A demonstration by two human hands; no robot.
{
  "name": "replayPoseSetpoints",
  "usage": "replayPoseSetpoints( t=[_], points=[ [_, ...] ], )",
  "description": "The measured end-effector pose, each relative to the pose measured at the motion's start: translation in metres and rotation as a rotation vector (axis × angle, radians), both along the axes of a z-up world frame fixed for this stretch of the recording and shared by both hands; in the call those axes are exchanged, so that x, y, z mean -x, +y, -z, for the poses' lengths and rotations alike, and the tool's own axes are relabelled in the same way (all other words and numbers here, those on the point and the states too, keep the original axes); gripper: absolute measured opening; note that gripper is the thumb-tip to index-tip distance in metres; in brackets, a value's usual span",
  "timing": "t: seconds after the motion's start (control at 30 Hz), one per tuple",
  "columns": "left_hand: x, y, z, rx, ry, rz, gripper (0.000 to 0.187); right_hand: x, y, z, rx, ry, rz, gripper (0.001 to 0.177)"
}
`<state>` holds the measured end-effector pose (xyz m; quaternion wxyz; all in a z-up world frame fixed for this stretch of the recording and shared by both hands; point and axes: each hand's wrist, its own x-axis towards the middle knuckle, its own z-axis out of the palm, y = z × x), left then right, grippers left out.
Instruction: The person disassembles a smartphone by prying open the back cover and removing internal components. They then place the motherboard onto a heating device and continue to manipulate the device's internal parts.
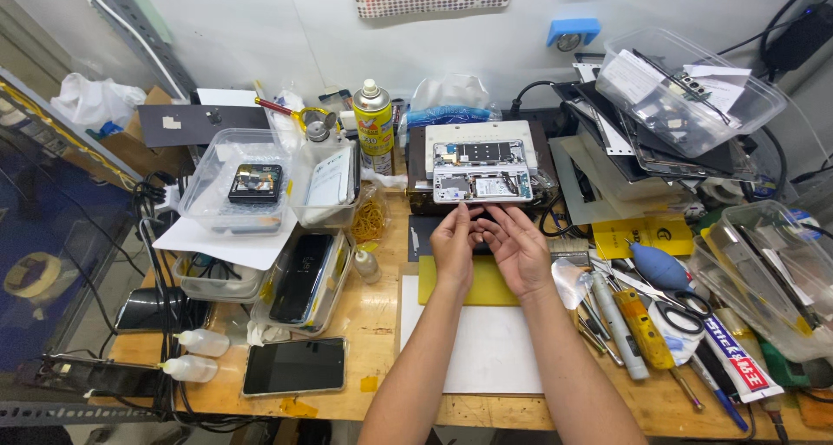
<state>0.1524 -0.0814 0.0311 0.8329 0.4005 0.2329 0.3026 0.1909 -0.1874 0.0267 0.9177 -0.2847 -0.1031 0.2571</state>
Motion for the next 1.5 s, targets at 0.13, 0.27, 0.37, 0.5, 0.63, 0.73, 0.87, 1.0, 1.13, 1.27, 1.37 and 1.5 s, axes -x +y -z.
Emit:
replayPoseSetpoints(
  t=[0.13,0.27,0.37,0.5,0.63,0.73,0.87,1.0,1.13,1.27,1.37,1.5],
  points=[
    [0.008,0.003,0.01,0.067,-0.037,0.016,0.037,0.001,0.001,0.006,0.019,0.0,0.021,0.05],
    [0.014,0.009,0.01,0.067,0.003,-0.136,0.037,-0.002,0.001,0.021,0.063,-0.047,0.111,0.046],
    [0.019,0.014,0.004,0.086,0.011,-0.328,0.03,0.003,0.003,0.015,0.202,-0.066,0.289,0.033],
    [0.024,0.016,-0.004,-0.063,0.035,-0.558,0.027,0.006,0.001,0.011,0.417,-0.056,0.579,0.021],
    [0.024,0.019,-0.002,-0.234,-0.009,-0.609,0.051,0.009,0.0,0.002,0.449,-0.065,0.685,0.02],
    [0.025,0.019,-0.005,-0.297,0.014,-0.668,0.074,0.01,0.001,-0.001,0.465,-0.121,0.754,0.019],
    [0.03,0.012,-0.013,-0.271,-0.005,-0.613,0.029,0.013,0.002,-0.002,0.513,-0.141,0.812,0.02],
    [0.027,0.016,-0.006,-0.35,-0.051,-0.661,0.029,0.01,0.003,0.002,0.499,-0.13,0.832,0.019],
    [0.025,0.017,-0.002,-0.357,-0.001,-0.664,0.029,0.01,0.002,0.001,0.51,-0.138,0.849,0.019],
    [0.024,0.011,-0.003,-0.344,-0.023,-0.631,0.023,0.013,0.003,-0.002,0.501,-0.143,0.852,0.019],
    [0.026,0.01,-0.005,-0.35,-0.033,-0.629,0.024,0.012,0.003,-0.002,0.501,-0.146,0.85,0.019],
    [0.028,0.01,-0.009,-0.345,-0.062,-0.603,0.023,0.014,0.003,-0.004,0.504,-0.147,0.846,0.019]
  ],
)
